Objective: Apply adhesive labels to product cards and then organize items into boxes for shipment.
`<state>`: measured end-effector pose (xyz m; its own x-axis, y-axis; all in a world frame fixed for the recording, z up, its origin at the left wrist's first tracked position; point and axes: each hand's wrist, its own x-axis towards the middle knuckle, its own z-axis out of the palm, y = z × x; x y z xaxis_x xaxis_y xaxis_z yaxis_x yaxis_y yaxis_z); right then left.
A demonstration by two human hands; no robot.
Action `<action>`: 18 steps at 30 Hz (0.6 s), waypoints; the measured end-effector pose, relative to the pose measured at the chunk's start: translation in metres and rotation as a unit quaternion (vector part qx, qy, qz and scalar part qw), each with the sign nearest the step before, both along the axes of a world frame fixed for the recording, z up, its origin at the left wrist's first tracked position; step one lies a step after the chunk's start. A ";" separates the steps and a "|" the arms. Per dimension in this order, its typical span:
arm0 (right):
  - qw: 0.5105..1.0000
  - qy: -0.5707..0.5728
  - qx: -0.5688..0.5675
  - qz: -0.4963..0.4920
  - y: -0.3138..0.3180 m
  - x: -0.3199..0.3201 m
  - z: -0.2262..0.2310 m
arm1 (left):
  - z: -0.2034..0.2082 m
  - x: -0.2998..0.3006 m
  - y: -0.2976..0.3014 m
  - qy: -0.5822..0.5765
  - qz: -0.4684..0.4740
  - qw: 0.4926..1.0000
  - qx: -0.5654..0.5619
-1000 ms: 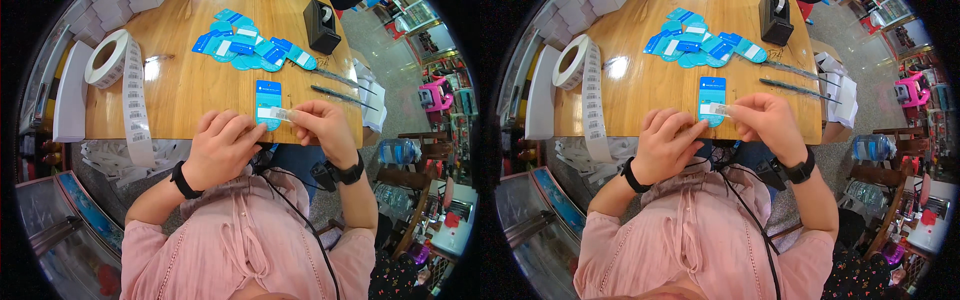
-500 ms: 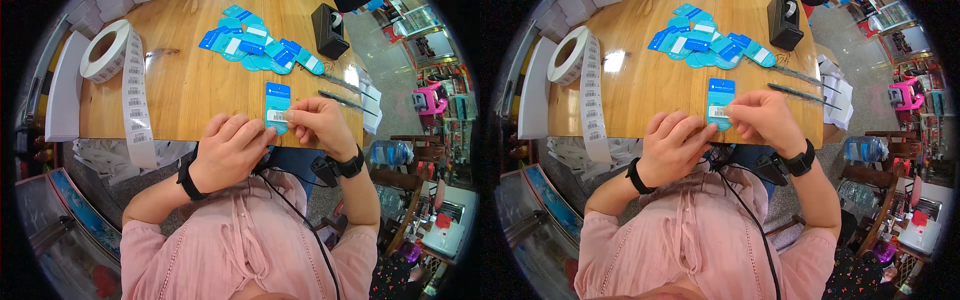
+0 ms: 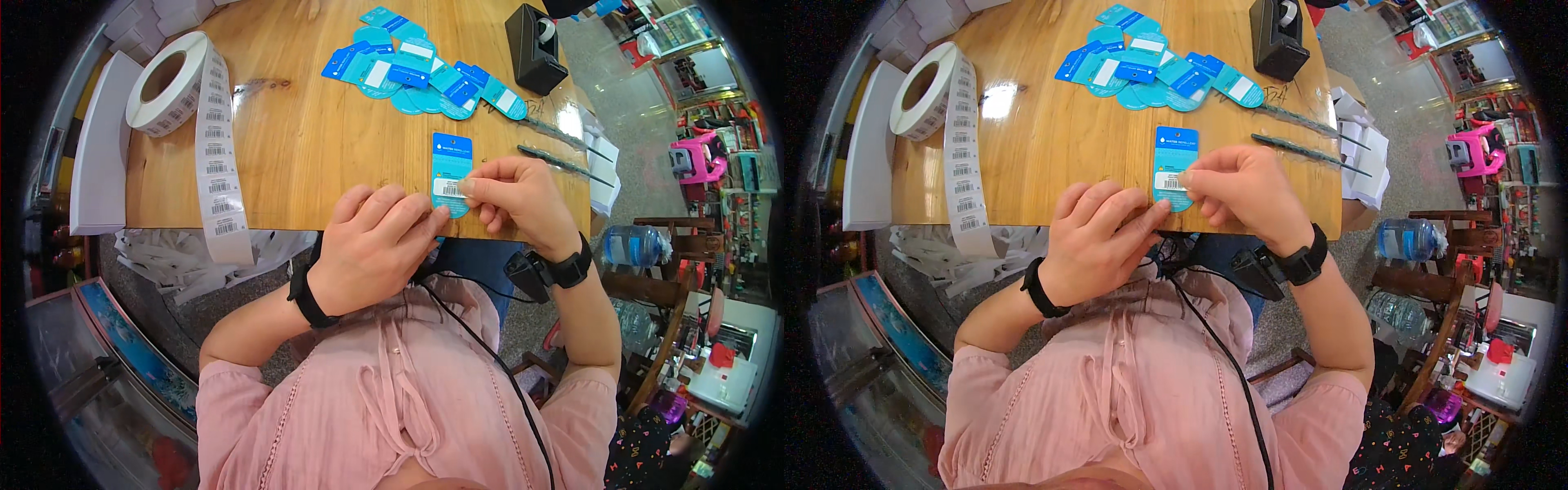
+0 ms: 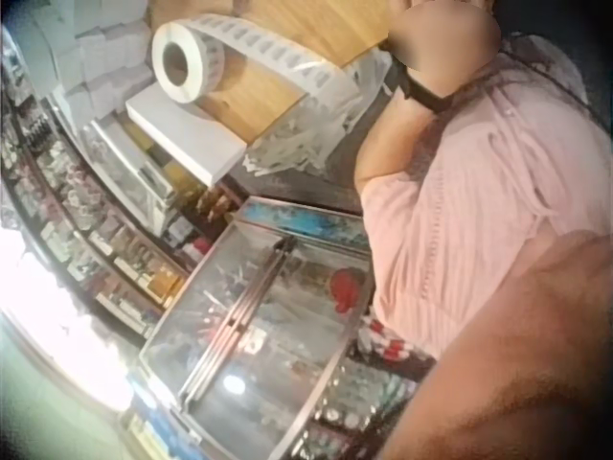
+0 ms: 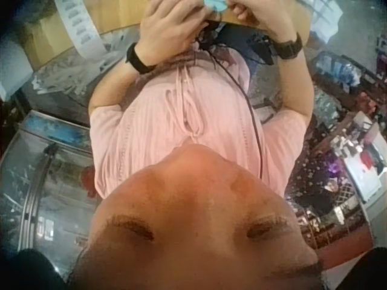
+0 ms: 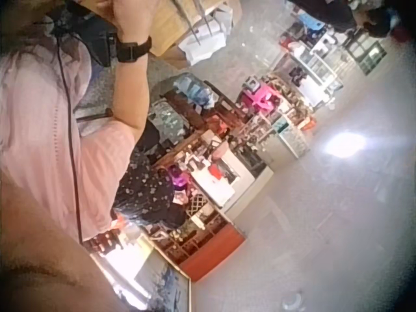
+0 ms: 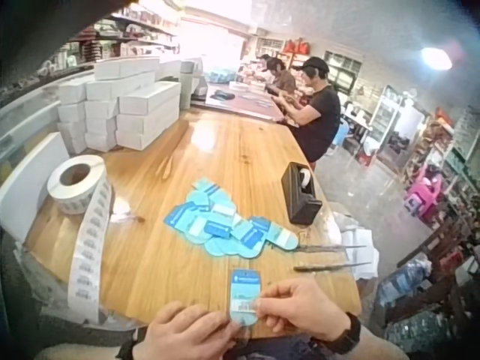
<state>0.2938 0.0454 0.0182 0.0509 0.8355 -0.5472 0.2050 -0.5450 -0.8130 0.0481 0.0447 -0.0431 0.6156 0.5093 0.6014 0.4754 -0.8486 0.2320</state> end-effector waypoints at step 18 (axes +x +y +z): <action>0.826 -0.442 0.323 0.133 -0.021 -0.016 -0.009 | 0.010 0.000 0.001 0.046 -0.024 0.999 -0.013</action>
<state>0.2776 0.0249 0.0087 -0.0396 0.9845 0.1709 0.9171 0.1037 -0.3849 0.0479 0.0457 -0.0332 0.6916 0.4926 0.5283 0.4554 -0.8651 0.2105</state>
